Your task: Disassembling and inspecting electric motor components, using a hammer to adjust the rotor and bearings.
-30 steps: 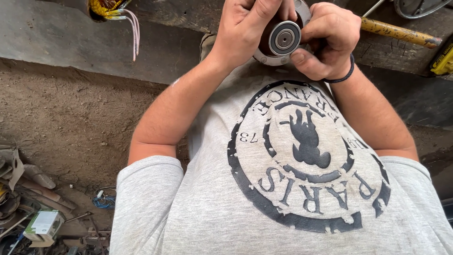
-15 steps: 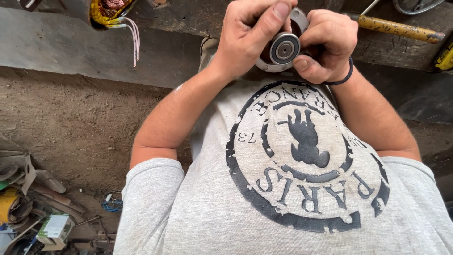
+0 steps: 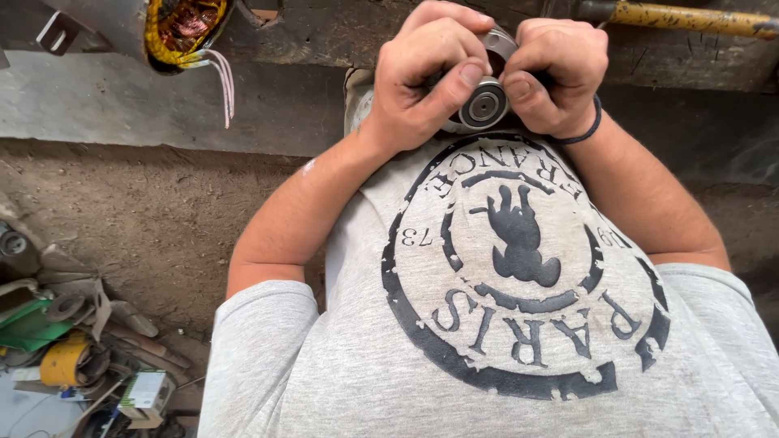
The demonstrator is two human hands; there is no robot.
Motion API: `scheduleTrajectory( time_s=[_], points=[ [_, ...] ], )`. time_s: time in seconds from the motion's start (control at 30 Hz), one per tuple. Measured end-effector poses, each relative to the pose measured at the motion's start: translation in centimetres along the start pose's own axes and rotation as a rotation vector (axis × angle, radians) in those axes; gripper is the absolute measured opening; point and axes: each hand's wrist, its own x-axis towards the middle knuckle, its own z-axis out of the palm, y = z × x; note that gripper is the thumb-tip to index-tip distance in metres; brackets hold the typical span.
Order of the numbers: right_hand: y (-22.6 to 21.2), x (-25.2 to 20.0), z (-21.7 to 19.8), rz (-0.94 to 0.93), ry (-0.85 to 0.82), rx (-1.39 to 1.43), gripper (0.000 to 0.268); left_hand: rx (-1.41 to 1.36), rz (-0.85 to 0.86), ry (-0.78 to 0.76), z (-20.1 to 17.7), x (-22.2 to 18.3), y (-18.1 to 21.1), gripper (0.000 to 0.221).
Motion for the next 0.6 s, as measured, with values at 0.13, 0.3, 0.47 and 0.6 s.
scheduleTrajectory(
  time_s=[0.13, 0.3, 0.47, 0.6],
  points=[
    [-0.08, 0.26, 0.27, -0.013, 0.018, -0.015, 0.034, -0.011, -0.023, -0.020, -0.27, -0.16, -0.39, 0.028],
    [0.10, 0.34, 0.37, 0.004, 0.021, -0.026, 0.035, -0.006, -0.080, -0.007, -0.37, -0.29, -0.41, 0.029],
    [0.30, 0.50, 0.30, 0.002, 0.015, -0.027, 0.038, -0.010, -0.062, 0.006, -0.36, -0.33, -0.75, 0.028],
    [-0.11, 1.05, 0.04, -0.001, -0.037, -0.064, 0.043, -0.016, -0.041, 0.010, -0.37, -0.13, -0.60, 0.031]
  ],
)
